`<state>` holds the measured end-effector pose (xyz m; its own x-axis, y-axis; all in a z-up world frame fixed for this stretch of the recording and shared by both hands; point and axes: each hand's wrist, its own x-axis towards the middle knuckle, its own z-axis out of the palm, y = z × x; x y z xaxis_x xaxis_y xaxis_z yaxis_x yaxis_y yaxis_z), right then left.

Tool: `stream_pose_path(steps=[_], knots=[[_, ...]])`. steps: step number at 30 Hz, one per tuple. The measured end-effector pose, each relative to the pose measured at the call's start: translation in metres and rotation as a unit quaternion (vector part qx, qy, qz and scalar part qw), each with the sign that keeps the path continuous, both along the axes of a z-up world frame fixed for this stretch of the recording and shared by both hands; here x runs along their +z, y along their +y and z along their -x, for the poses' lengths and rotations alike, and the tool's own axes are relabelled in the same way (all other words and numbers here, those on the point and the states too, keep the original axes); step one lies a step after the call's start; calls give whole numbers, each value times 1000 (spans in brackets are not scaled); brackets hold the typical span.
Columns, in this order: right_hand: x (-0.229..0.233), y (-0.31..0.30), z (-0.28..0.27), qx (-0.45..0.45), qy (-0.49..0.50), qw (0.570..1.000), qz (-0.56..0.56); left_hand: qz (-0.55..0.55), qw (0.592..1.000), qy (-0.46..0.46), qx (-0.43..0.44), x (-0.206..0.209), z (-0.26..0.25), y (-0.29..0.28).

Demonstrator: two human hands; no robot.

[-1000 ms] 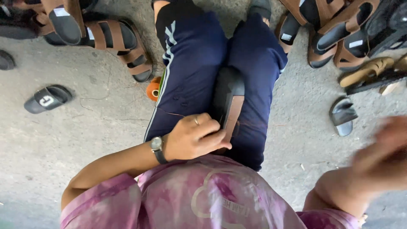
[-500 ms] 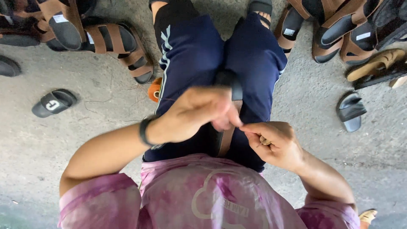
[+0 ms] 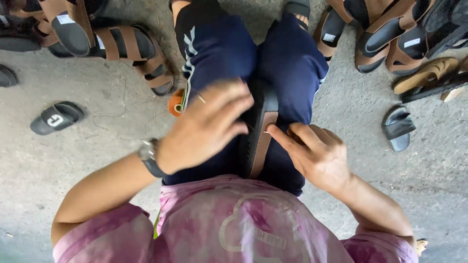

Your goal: The person is hand-stitching the sole of a brown sandal using a needle and thread while sitting on the floor.

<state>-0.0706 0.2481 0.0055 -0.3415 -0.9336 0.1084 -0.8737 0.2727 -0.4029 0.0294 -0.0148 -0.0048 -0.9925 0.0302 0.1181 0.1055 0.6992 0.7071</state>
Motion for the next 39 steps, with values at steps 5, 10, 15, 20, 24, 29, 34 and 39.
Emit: stream_pose_path(steps=[5,10,15,20,24,29,34,39], knots=[[6,-3,-2,1,73,996,-42,-33,997,-10,-64,-17,-19,24],[5,-6,-5,23,143,988,-61,-95,994,48,-31,-30,-11,29],[-44,-10,-18,12,119,993,2,-151,984,99,4,-46,-7,32],[-9,-18,-10,-16,44,999,12,-276,959,28,56,-15,-28,35],[-28,-9,-17,-35,-4,997,65,-669,736,-104,9,-7,-32,33],[-5,-14,-6,-1,78,997,28,-394,903,-169,42,-24,-23,39],[43,18,28,19,215,962,-171,-146,988,-35,48,-18,-11,55],[32,21,19,102,26,989,-105,2,995,90,-51,-25,-23,63]])
